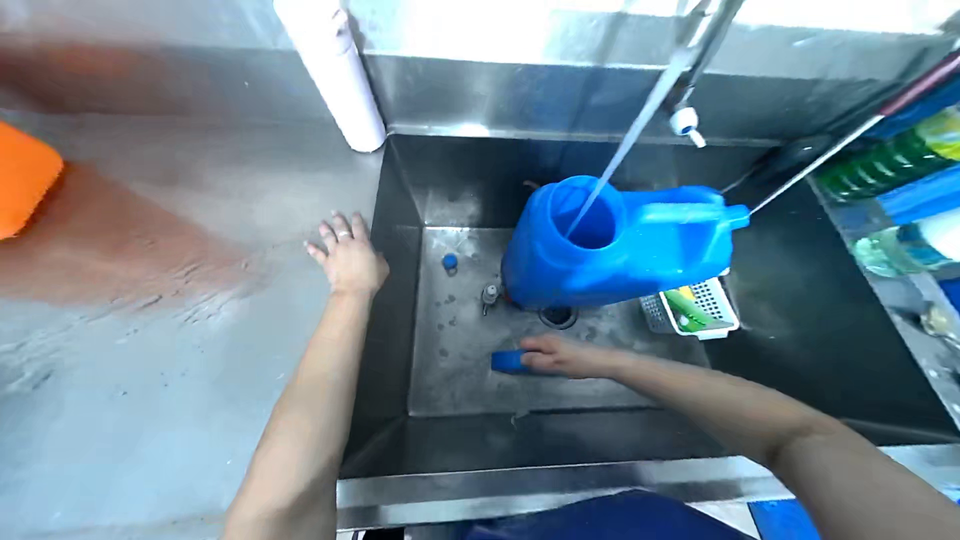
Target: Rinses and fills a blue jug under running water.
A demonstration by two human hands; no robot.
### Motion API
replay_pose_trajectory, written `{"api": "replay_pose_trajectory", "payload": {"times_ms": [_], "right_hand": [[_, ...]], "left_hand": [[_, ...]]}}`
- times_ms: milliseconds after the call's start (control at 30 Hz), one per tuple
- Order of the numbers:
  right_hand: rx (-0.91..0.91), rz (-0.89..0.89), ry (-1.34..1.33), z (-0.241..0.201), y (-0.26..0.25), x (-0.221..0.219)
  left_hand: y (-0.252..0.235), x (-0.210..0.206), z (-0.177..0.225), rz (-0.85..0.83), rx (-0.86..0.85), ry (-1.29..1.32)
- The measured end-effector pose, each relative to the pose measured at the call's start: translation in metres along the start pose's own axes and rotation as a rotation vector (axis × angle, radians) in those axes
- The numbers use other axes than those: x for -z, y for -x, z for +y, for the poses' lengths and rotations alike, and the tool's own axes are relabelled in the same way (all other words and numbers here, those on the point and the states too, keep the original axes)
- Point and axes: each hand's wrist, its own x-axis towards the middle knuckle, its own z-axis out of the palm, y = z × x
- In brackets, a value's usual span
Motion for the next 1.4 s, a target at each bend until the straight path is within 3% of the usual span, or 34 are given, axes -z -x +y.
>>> {"api": "replay_pose_trajectory", "payload": {"times_ms": [100, 167, 267, 333, 400, 533, 600, 667, 733, 833, 867, 900, 1000, 1033, 1100, 1167, 1300, 1400], "right_hand": [[0.293, 0.297, 0.265, -0.064, 0.064, 0.066], [0.345, 0.425, 0.478, -0.079, 0.076, 0.096], [0.077, 0.339, 0.597, -0.074, 0.044, 0.141], [-0.066, 0.454, 0.502, -0.043, -0.001, 0.170], [-0.123, 0.623, 0.525, -0.021, -0.033, 0.176], [-0.037, 0.590, 0.608, -0.032, -0.050, 0.164], [-0.109, 0.623, 0.585, -0.035, -0.045, 0.175], [-0.045, 0.605, 0.610, -0.027, -0.049, 0.180], [0.048, 0.628, 0.402, -0.019, -0.055, 0.185], [0.111, 0.700, -0.408, -0.045, -0.034, 0.193], [0.181, 0.788, -0.519, -0.060, -0.020, 0.190], [0.281, 0.888, -0.452, -0.074, -0.005, 0.180], [0.507, 0.948, 0.236, -0.074, 0.003, 0.147], [0.464, 0.934, 0.323, -0.062, -0.004, 0.150], [0.263, 1.008, 0.298, -0.033, -0.020, 0.180], [0.089, 1.114, 0.270, -0.013, -0.025, 0.197], [0.275, 1.089, 0.410, -0.011, -0.027, 0.164], [0.068, 1.054, 0.293, -0.024, -0.014, 0.190]], "left_hand": [[0.031, -0.019, 0.072, -0.100, -0.230, 0.191], [0.043, -0.038, 0.133, -0.233, -0.307, 0.429], [0.047, -0.065, 0.193, -0.250, -0.285, 0.758], [0.042, -0.075, 0.202, -0.222, -0.242, 0.806], [0.041, -0.072, 0.202, -0.253, -0.224, 0.760], [0.056, -0.039, 0.208, -0.126, -0.192, 0.462], [0.065, -0.025, 0.212, -0.007, -0.301, 0.316], [0.071, -0.019, 0.216, 0.035, -0.498, 0.130], [0.072, -0.018, 0.216, 0.018, -0.678, -0.081], [0.067, -0.007, 0.227, -0.044, -0.875, -0.087], [0.067, 0.000, 0.240, -0.101, -0.808, 0.056], [0.067, 0.009, 0.255, -0.155, -0.669, 0.279], [0.061, 0.023, 0.287, -0.322, -0.180, 1.044], [0.059, 0.021, 0.293, -0.333, -0.076, 1.237], [0.052, 0.012, 0.313, -0.176, 0.170, 1.621], [0.045, 0.011, 0.318, -0.138, 0.264, 1.764], [0.032, 0.013, 0.316, -0.159, 0.266, 1.755], [0.025, 0.013, 0.306, -0.225, 0.257, 1.747]]}}
